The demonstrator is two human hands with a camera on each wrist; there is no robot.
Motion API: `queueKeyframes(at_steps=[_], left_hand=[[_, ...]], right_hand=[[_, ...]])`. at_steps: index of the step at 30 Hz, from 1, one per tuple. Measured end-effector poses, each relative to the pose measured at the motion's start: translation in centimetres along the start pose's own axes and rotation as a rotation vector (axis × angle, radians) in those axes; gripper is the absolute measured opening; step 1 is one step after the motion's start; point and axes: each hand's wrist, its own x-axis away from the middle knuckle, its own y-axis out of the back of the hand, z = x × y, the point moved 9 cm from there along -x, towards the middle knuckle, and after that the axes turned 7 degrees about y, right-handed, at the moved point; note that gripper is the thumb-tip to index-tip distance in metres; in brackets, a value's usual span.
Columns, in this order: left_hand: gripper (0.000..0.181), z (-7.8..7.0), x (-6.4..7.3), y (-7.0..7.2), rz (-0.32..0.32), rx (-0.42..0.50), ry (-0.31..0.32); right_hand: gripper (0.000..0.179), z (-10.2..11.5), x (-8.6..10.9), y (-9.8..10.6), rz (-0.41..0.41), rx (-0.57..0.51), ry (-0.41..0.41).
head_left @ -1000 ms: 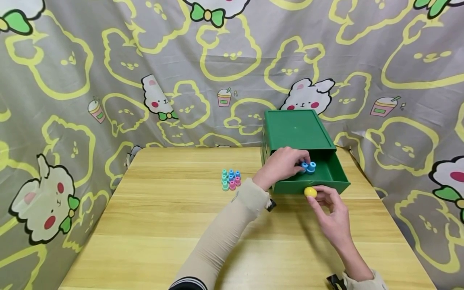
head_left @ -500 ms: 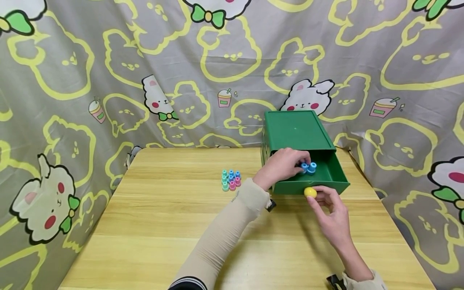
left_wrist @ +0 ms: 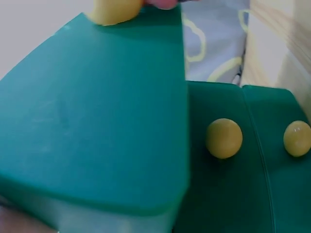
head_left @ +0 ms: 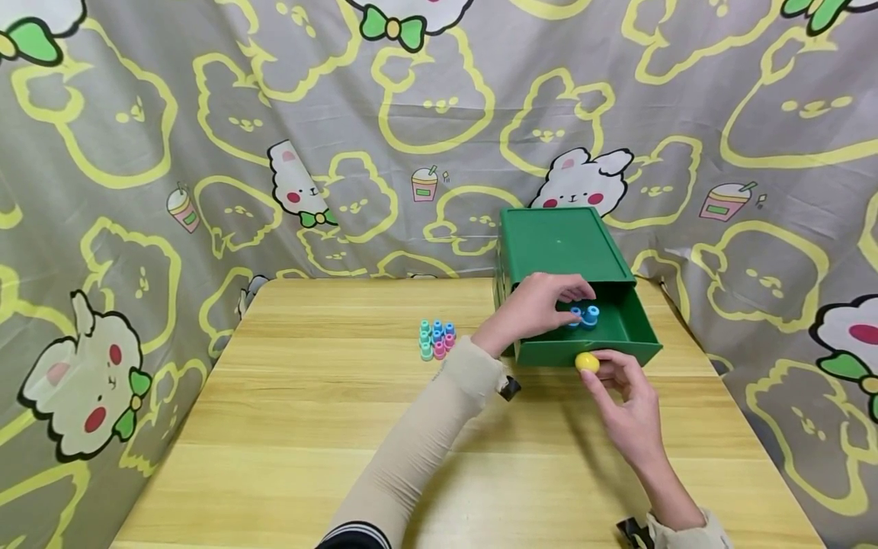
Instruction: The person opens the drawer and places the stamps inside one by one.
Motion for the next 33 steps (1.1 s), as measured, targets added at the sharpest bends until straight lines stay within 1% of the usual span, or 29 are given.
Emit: queueKeyframes(at_steps=[3,5,7,9,10,12,15,18,20,23,27,29,33], left_hand=[[0.034,0.0,0.5,0.9,-0.020,0.126,-0.047],[0.033,0.0,1.0,1.9,-0.052,0.199,-0.086],[0.031,0.1,1.6,3.1,-0.103,0.244,-0.115],[0.028,0.5,2.3,4.5,-0.174,0.276,-0.133],[0.027,0.7,2.8,5.2,-0.213,0.285,-0.132],[0.025,1.6,3.7,6.5,-0.286,0.295,-0.113],[0.023,3.3,5.3,7.8,-0.383,0.313,-0.072],[0.023,5.6,6.8,8.5,-0.457,0.328,-0.022],[0.023,7.4,7.7,8.6,-0.484,0.335,0.023],[0.023,10.4,8.6,8.0,-0.477,0.330,0.123],[0.024,14.2,9.5,6.5,-0.422,0.293,0.251],[0.025,15.6,9.8,5.7,-0.392,0.277,0.292],[0.025,18.0,10.2,4.1,-0.311,0.231,0.355]], right_hand=[[0.035,-0.2,0.0,-0.1,-0.002,-0.006,-0.005],[0.036,-0.2,0.0,0.0,-0.007,-0.011,-0.010],[0.036,-0.3,0.0,0.0,-0.011,-0.012,-0.013],[0.036,-0.3,0.0,0.1,-0.018,-0.012,-0.015],[0.036,-0.3,-0.1,0.2,-0.020,-0.012,-0.014],[0.036,-0.3,-0.1,0.2,-0.021,-0.011,-0.012],[0.036,-0.3,-0.2,0.3,-0.021,-0.010,-0.010],[0.036,-0.5,-0.1,0.3,-0.021,-0.014,-0.014],[0.036,-0.5,0.0,0.3,-0.018,-0.010,-0.016],[0.036,-0.7,0.1,0.3,-0.022,-0.018,-0.021],[0.037,-0.7,0.2,0.2,-0.027,-0.021,-0.021],[0.037,-0.7,0.2,0.2,-0.027,-0.021,-0.020],[0.037,-0.7,0.2,0.1,-0.030,-0.036,-0.017]])
